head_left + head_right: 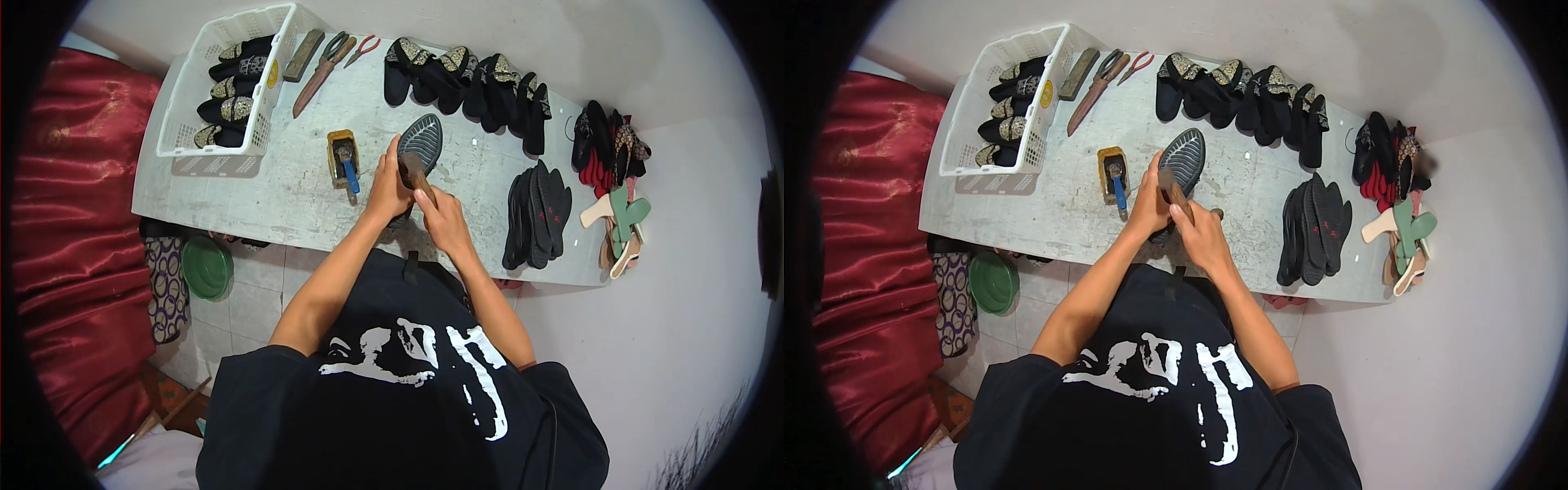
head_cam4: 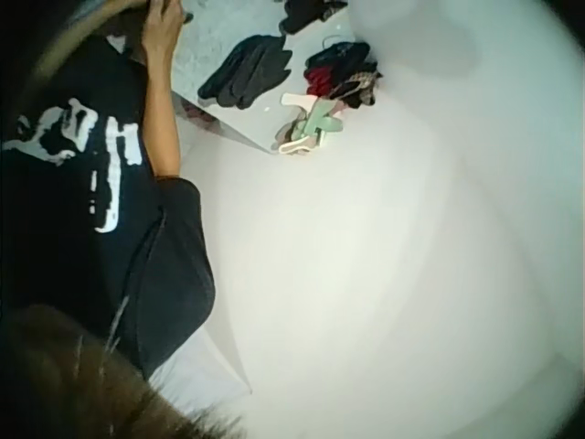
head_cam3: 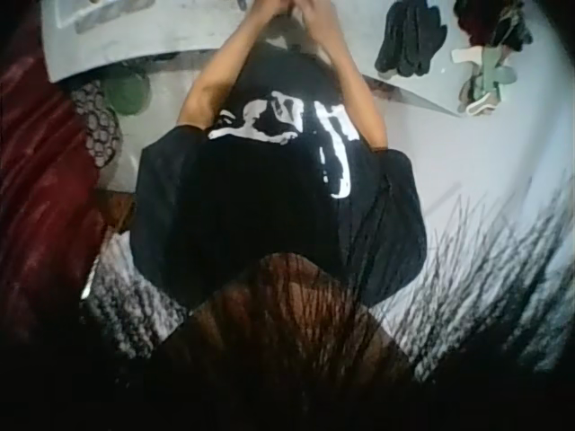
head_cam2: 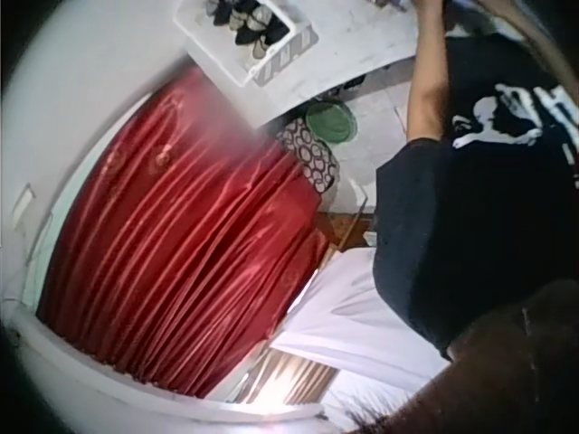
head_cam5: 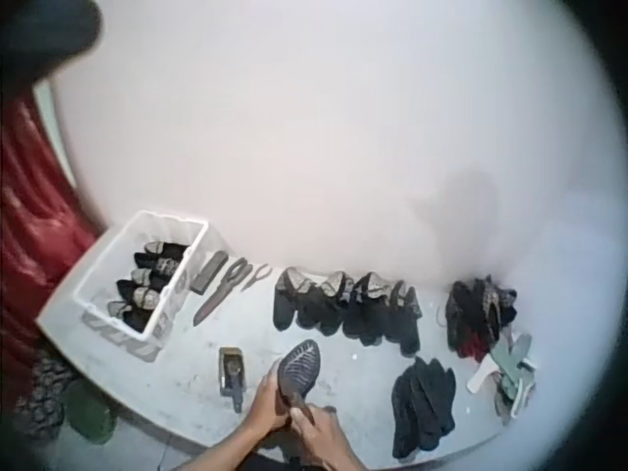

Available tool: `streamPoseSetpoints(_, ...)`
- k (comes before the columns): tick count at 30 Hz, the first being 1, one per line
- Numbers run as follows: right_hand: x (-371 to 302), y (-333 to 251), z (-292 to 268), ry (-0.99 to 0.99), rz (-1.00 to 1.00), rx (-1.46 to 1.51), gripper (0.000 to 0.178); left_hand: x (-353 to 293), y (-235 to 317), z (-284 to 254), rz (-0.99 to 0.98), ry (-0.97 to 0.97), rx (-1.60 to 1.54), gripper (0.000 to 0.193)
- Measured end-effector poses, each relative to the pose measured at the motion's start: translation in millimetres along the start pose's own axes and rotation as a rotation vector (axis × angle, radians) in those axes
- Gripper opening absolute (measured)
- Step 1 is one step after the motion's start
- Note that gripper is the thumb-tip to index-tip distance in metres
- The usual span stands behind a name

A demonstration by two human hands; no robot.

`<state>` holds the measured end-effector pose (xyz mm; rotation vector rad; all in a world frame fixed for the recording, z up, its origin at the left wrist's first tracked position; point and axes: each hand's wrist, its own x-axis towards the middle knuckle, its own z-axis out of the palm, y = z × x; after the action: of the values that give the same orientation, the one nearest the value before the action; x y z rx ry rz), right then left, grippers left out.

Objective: The recorder is attaching soles to shoe uppers using a hammer and marking shoe components with a pen.

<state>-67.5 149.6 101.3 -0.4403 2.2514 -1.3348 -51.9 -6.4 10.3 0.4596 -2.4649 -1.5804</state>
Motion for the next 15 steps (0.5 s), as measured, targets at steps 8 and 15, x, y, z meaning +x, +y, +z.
streamPoseSetpoints(8, 9, -1, -12, -0.042, -0.088, -0.026, 0.049, -21, -8, 2, 0.04, 0.074, 0.005, 0.13)
streamPoseSetpoints(15, 13, 4, -12, -0.077, -0.13, -0.085, 0.05, -31, -13, 3, 0.013, 0.066, -0.037, 0.124)
